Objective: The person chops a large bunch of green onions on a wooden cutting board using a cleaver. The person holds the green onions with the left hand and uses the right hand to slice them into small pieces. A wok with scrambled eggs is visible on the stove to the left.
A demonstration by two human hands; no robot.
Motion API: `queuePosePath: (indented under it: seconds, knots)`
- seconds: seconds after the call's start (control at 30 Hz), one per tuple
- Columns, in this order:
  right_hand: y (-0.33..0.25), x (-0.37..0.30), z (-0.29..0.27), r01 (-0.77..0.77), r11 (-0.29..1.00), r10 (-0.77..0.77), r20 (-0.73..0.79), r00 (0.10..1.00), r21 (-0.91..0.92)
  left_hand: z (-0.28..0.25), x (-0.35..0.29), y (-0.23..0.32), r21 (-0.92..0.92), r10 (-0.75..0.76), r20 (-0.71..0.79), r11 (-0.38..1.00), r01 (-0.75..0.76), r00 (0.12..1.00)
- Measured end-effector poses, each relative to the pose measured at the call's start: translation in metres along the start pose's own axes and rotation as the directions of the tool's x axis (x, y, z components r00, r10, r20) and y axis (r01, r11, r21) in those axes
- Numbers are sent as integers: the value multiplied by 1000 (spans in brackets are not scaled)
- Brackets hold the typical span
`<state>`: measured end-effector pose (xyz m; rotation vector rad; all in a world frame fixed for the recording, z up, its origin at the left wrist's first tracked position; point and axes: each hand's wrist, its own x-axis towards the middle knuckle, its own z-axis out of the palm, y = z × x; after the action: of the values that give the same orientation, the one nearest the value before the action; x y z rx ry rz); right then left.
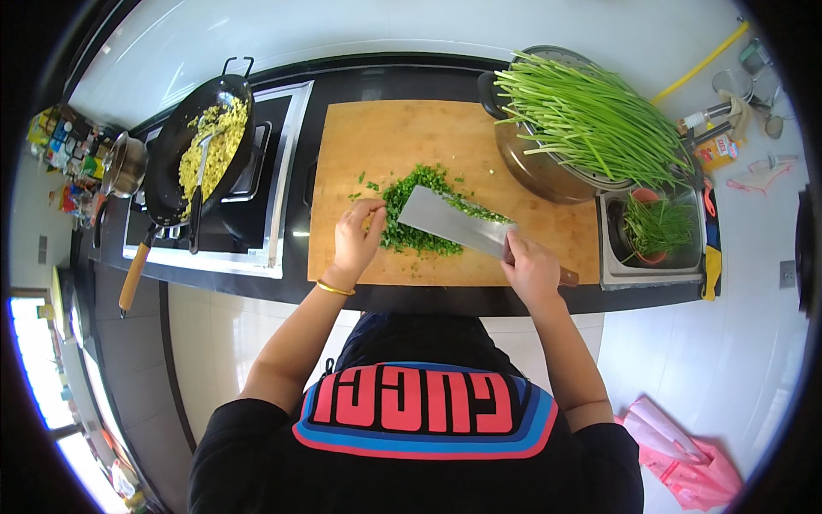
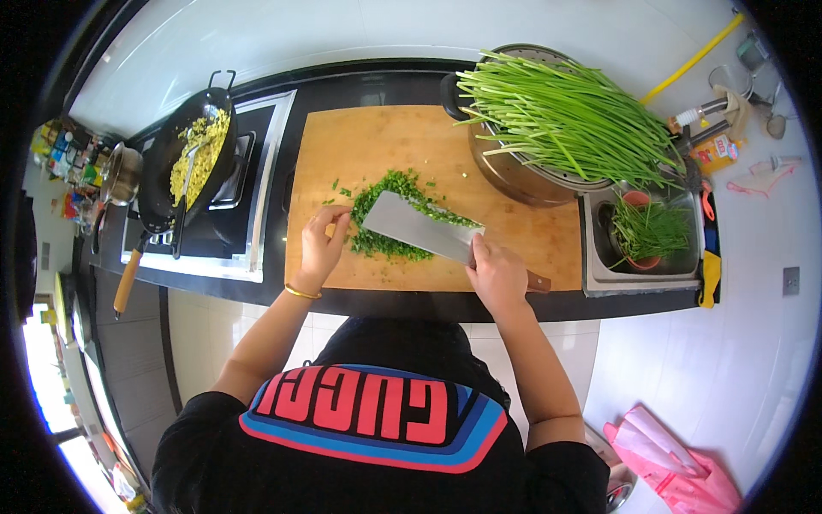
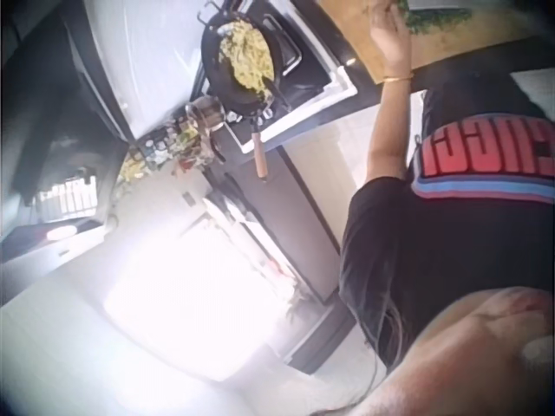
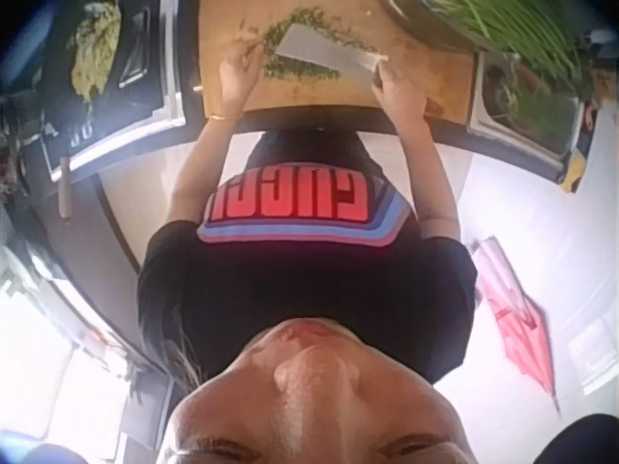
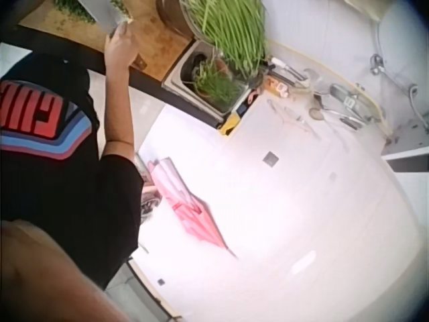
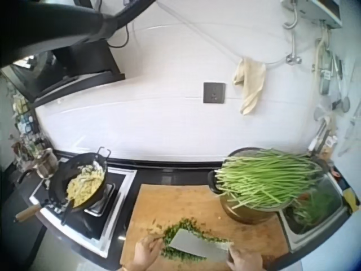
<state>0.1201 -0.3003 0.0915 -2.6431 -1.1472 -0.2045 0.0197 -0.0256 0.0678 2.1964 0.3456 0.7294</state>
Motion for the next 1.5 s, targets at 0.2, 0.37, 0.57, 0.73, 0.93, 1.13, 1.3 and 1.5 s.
queuePosePath:
  seconds: [0.2,0.37,0.57,0.73,0.93,1.13,1.3,1.5]
  knots:
    - [-24,8,1,-7,999,4,-62,998,-40,-11,14,22,-57,143,118,989,-137,983]
    - [-26,-1,8,-34,999,32,-160,987,-11,-18,18,0,-33,161,72,987,-159,984]
    - [-27,-5,4,-14,993,-12,-209,978,-121,-20,22,-1,-26,184,101,983,-182,978]
    - [-41,0,2,2,987,-32,-186,982,-158,1,23,31,-76,362,214,932,-354,907]
    - [-34,-8,5,-162,984,170,-130,977,69,3,21,12,-125,254,180,964,-234,950]
    - [-17,-3,-5,-432,833,427,95,899,345,-6,17,-39,5,206,167,978,-210,964]
    - [5,-17,16,-611,526,549,312,775,592,5,6,-56,88,179,223,975,-202,958]
    - [0,-38,20,-704,143,619,492,612,696,14,2,-65,338,84,280,924,-180,956]
